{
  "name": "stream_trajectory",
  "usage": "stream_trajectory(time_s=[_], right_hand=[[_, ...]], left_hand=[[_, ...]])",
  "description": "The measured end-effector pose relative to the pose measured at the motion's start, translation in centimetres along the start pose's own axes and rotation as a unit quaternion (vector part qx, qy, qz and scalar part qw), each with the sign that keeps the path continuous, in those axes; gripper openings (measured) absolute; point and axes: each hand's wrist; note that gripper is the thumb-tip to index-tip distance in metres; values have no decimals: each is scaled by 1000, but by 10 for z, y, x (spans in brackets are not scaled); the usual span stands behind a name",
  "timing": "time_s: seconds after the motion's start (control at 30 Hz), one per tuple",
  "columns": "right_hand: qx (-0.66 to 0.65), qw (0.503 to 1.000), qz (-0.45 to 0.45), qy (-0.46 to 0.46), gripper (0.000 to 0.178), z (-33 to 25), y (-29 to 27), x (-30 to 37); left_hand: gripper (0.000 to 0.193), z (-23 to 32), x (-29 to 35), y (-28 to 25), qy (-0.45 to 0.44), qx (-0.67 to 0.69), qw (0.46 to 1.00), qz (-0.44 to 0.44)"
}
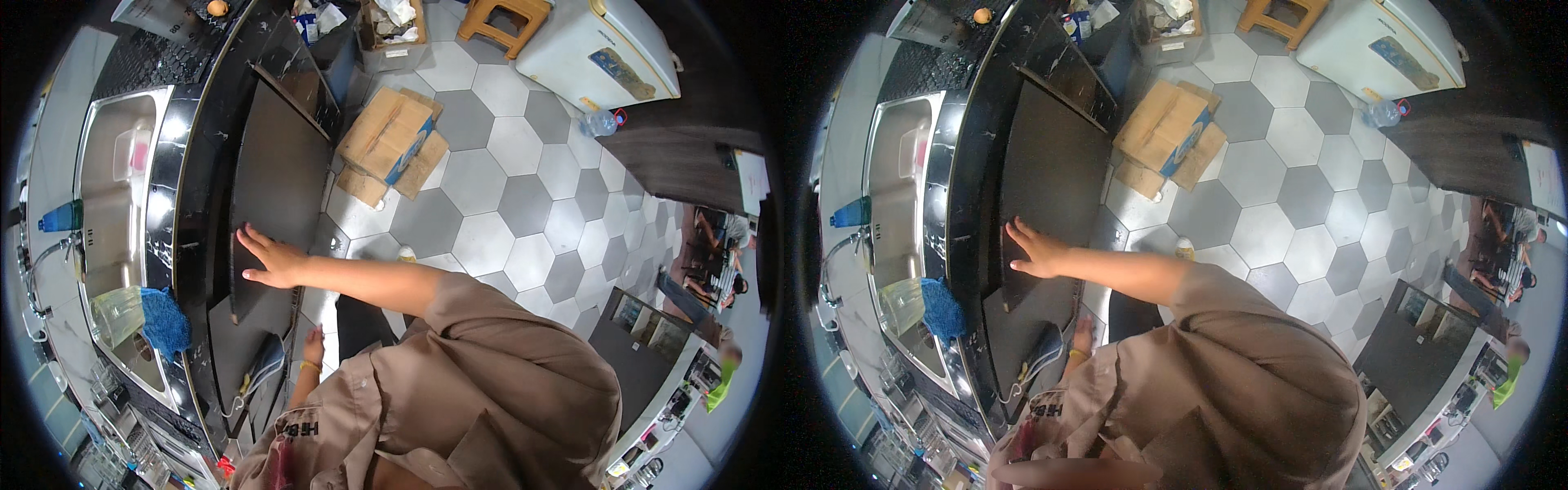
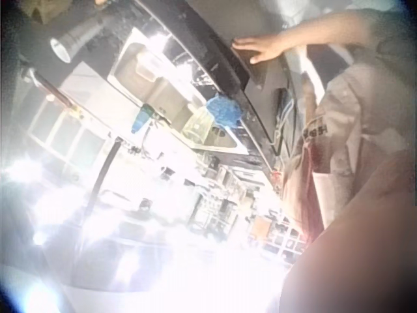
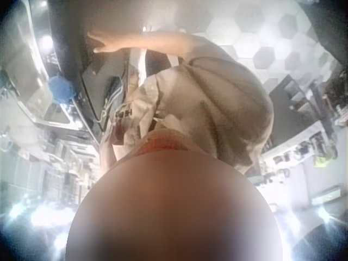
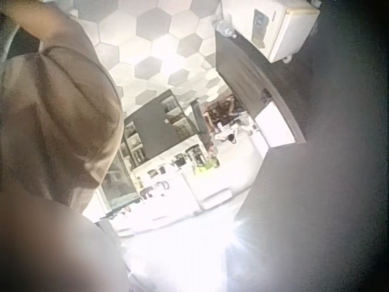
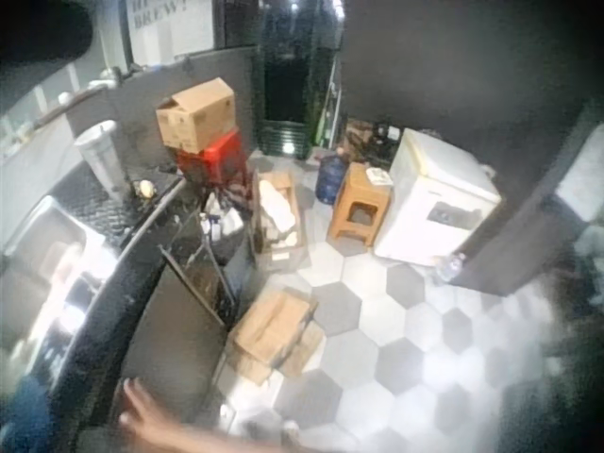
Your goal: The person assembles a fruit bowl by adding a boiled egg, dark granules, a white liquid, and a white powder from various containers. They then clean a cutting board and wipe the sink area with a cloth.
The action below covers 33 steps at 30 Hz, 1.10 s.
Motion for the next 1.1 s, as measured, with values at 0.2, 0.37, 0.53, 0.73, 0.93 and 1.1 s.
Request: stream_trajectory(time_s=[0.2, 0.37, 0.53, 0.73, 0.93, 1.1], right_hand=[[20, 994, -77, -68, 80, 13, -12, -32], [-145, 984, -89, -52, 73, 105, -66, -39], [94, 973, 151, 145, 36, 225, -226, 47], [273, 856, -11, 440, 51, 282, -351, 211], [273, 746, -344, 501, 64, 346, -451, 211], [341, 828, -147, 419, 60, 425, -594, 139]], left_hand=[[39, 118, -61, 19, 55, 73, 996, -8], [34, 164, -142, 35, 45, 53, 998, 6], [30, 213, -199, 61, 200, -121, 971, 39], [37, 292, -201, 83, 234, -171, 955, 53], [36, 314, -215, 171, 167, -119, 966, 156], [37, 307, -202, 297, -26, 175, 966, 186]])
Point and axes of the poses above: each hand's wrist, its own x-axis away from the middle knuckle, its own y-axis out of the palm, z = x × y, and after that the axes turned 5 degrees about -x, right-handed
